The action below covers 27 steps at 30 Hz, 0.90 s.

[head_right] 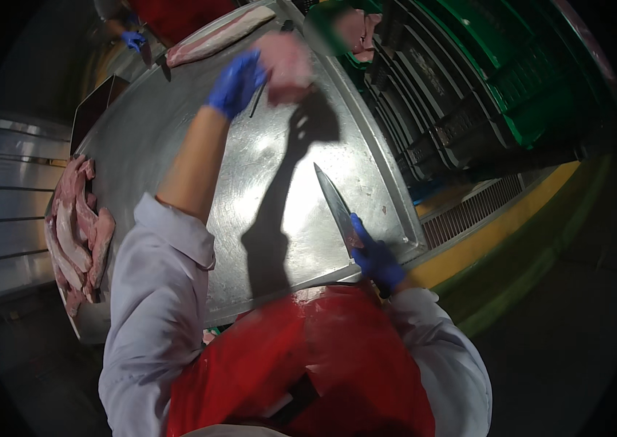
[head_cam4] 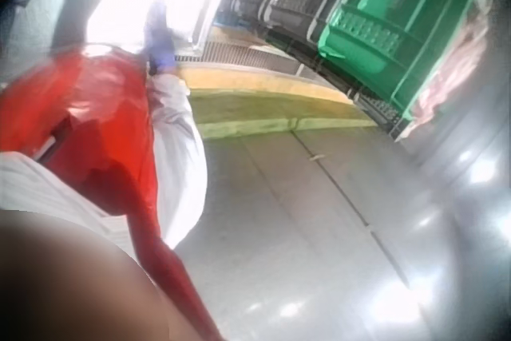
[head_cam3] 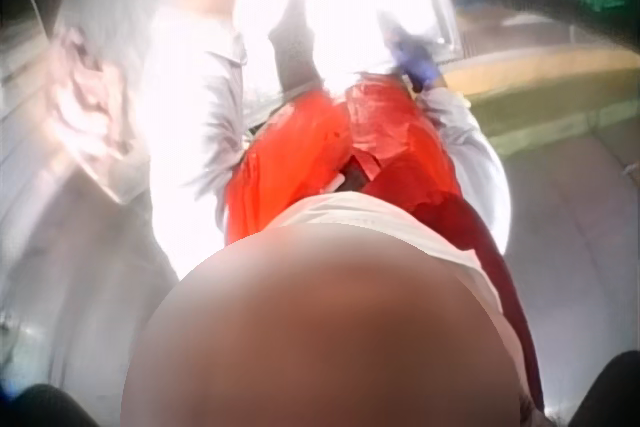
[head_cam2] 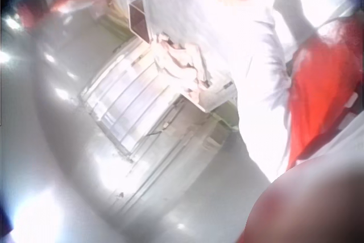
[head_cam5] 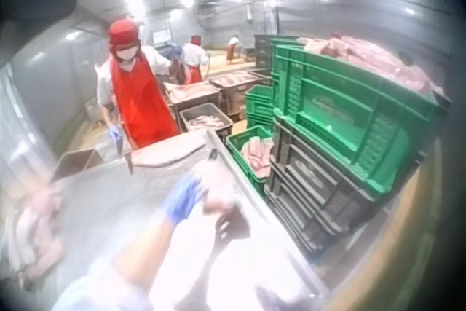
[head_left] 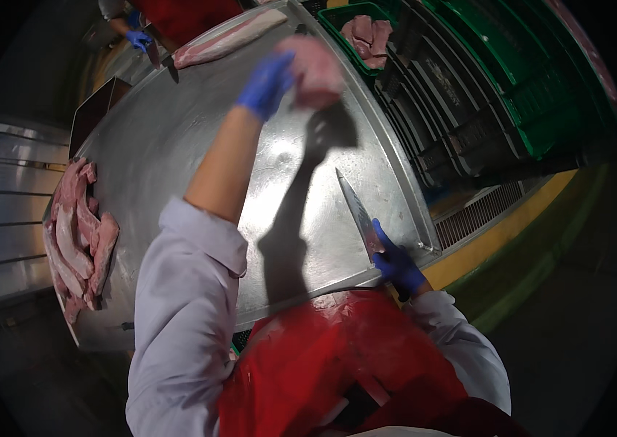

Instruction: The person trims fat and connective tissue from large cuts of raw meat using a knife on a stainless steel table. Trimmed pieces are placed into a green basket while the cleaned meat is set aside on the table.

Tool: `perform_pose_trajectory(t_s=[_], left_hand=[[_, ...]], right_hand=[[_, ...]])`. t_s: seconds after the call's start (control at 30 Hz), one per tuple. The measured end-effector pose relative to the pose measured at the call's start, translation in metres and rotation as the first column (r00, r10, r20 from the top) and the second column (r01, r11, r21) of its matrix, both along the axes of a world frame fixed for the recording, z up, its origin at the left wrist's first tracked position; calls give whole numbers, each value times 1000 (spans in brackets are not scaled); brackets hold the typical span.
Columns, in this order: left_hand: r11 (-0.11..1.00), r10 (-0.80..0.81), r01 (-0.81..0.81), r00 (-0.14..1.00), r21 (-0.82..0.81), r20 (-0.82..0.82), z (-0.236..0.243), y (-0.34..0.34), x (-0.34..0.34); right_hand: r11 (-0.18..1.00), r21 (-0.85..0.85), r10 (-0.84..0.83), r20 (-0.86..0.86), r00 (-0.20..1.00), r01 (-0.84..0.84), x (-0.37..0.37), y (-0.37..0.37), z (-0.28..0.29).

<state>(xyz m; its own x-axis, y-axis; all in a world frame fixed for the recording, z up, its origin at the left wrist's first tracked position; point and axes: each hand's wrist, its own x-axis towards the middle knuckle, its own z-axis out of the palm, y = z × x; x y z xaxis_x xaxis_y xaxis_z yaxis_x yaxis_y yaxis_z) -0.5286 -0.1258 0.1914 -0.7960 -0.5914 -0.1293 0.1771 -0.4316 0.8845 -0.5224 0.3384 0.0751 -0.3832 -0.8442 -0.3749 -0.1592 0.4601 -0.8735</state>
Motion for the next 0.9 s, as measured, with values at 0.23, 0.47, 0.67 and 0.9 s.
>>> perform_pose_trajectory(t_s=[0.23,0.47,0.67,0.9], left_hand=[[476,255,-18,960,-879,119,-25,-9,88],[867,447,-198,716,-458,536,-253,-88,473],[433,898,320,-73,-843,434,-211,-199,739],[550,820,565,-225,-615,527,-202,-304,838]], right_hand=[[979,-174,117,47,992,-107,38,-76,-19],[998,17,48,332,942,-56,123,-141,-43],[994,-30,-97,253,962,108,169,-181,-50],[973,132,-204,102,974,190,171,-199,-60]])
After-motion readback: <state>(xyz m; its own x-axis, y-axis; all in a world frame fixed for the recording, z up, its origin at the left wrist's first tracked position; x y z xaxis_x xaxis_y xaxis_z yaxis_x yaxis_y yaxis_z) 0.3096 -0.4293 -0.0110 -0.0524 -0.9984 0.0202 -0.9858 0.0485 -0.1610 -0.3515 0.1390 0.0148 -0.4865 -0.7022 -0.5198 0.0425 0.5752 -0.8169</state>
